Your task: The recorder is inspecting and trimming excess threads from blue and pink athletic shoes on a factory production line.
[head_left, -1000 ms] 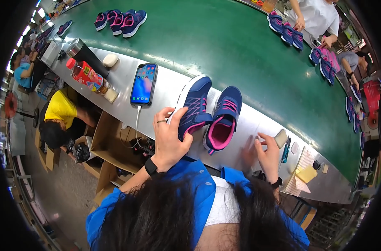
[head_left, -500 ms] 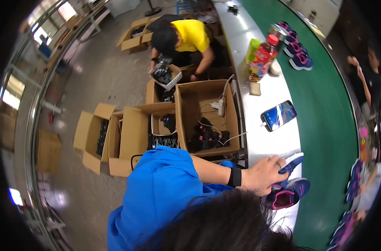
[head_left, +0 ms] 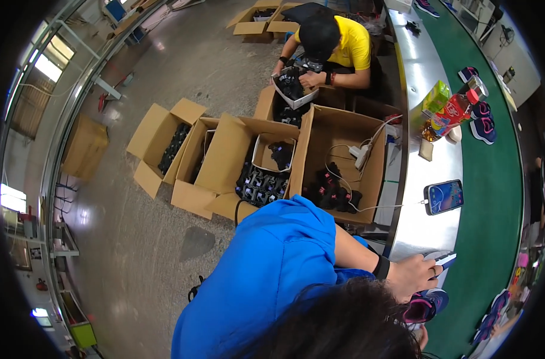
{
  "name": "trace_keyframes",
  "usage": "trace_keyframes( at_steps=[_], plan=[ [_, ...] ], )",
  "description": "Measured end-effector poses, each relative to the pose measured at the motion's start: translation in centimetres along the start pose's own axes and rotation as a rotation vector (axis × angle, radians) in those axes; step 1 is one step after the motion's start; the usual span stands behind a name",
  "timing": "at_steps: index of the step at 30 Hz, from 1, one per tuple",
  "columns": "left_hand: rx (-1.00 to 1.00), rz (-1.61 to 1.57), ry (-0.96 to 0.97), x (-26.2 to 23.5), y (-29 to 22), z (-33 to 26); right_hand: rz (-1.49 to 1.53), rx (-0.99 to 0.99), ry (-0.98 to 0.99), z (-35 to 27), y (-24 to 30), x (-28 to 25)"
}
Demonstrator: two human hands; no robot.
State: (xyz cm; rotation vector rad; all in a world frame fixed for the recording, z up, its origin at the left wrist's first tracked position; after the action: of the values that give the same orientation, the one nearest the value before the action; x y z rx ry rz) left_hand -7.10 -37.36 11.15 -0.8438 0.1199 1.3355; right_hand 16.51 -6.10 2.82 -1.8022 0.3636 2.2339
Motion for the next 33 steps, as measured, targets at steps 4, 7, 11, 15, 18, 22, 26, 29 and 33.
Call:
trace_keyframes(
  at_steps=[4,7,11,15,18,22,26,29,33],
  plan=[
    [0.007,0.002,0.036,0.6,0.1,0.3,0.103,0.079,0.045,0.4,0.0,-0.8],
    [0.030,0.035,0.125,0.6,0.2,0.4,0.165,0.178,0.073,-1.2,-0.6,-2.0],
    [0.043,0.076,0.100,0.6,-0.1,0.2,0.262,0.340,0.092,-4.3,-0.7,-3.1],
    [0.026,-0.005,0.013,1.1,0.1,-0.2,0.367,0.492,0.108,-7.2,-0.2,-4.1],
    [0.021,0.066,-0.004,0.8,-0.1,-0.1,0.442,0.591,0.111,-8.1,-0.4,-4.9],
    [0.030,0.009,-0.023,0.9,0.0,-0.1,0.556,0.710,0.121,-9.0,-0.4,-5.8],
    [0.030,-0.029,-0.033,0.9,0.2,-0.3,0.471,0.385,0.103,-7.3,4.9,-8.4],
    [0.023,-0.032,-0.018,0.8,0.3,-0.2,0.152,0.552,0.274,-7.7,4.5,-8.3],
    [0.030,-0.004,-0.008,0.4,0.1,0.2,0.228,0.572,0.282,-16.0,-9.7,-6.3]
  ],
)
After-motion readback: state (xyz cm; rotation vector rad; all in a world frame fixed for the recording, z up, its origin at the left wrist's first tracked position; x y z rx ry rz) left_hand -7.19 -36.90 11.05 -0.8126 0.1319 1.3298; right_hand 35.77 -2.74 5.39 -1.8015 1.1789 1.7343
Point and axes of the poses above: each hand's wrist, its own z-axis towards the middle knuckle, its own x-axis out of the palm, y = z × x, the point moved 4 cm from there along z, towards the middle knuckle, and after that the axes turned 12 degrees about -y, right-handed, at the moved point
